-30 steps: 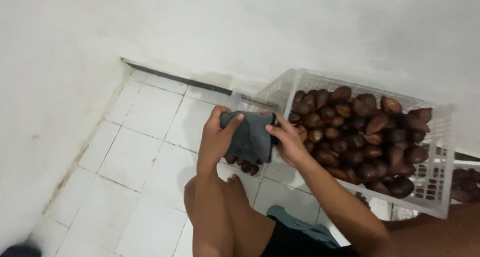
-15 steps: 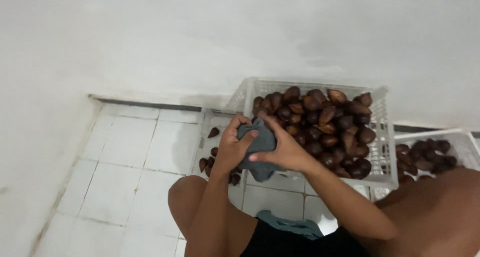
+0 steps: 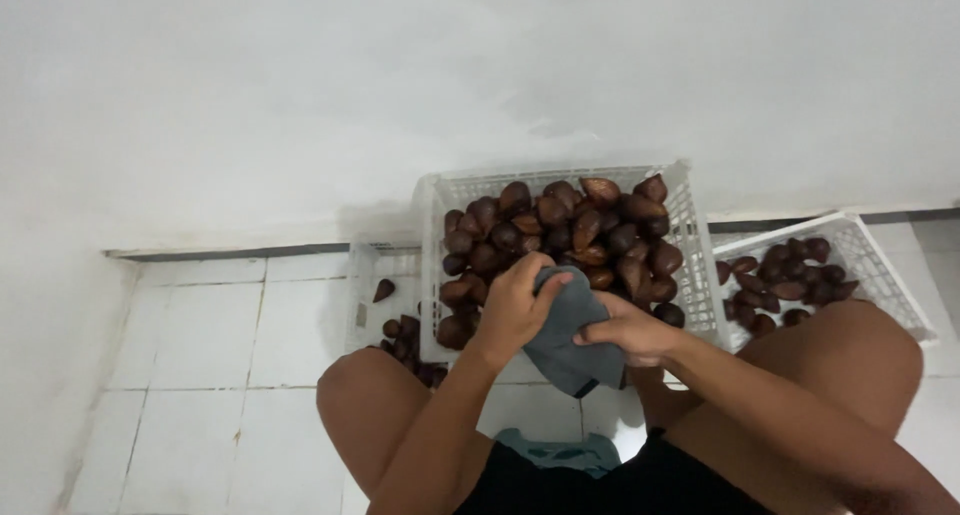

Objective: The person sits on the floor and wipes the surface of brown sapodilla fruits with a gray cloth. They pick up each fruit from a white crate, rub it thoroughly, and place it into a second crate to the left. The process repeats for multiple fruits.

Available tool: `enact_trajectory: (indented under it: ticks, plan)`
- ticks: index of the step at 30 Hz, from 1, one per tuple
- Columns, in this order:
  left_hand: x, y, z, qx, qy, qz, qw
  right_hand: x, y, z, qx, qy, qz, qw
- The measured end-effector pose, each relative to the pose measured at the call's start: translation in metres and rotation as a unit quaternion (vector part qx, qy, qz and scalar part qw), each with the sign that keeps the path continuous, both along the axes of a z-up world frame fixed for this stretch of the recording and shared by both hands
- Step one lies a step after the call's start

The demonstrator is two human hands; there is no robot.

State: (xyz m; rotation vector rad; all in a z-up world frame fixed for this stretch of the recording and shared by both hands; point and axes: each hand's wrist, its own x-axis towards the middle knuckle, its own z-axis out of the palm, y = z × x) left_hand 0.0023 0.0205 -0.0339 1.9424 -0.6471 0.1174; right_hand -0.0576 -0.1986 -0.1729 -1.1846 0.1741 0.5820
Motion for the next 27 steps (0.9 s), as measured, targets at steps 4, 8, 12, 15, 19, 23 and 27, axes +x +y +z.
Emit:
enact_trajectory:
  ticks: [4,8,12,15,19,23,27]
  plan:
    - [0.007,-0.012,0.007,0.097,-0.115,0.041,0.988,0.012,-0.018,0.087,-0.036,0.071,-0.06,0.995]
    - [0.021,0.004,0.023,0.179,-0.001,0.042,0.983,0.027,-0.031,0.174,-0.083,0.058,-0.204,0.974]
    - [0.042,0.015,-0.004,0.336,0.071,0.022,0.939,0.032,-0.085,0.174,-0.101,0.017,-0.363,0.926]
    - [0.049,0.014,-0.004,0.388,0.118,-0.043,0.913,0.03,-0.117,0.153,-0.133,0.015,-0.457,0.88]
    - [0.049,0.004,-0.055,0.368,0.133,-0.093,0.916,0.031,-0.114,0.185,-0.118,0.034,-0.483,0.867]
    - [0.046,-0.003,-0.081,0.4,0.131,-0.137,0.897,0.037,-0.112,0.181,-0.035,0.007,-0.472,0.881]
    - [0.044,-0.005,-0.012,0.366,0.208,-0.166,0.892,0.04,-0.107,0.162,-0.112,-0.014,-0.492,0.863]
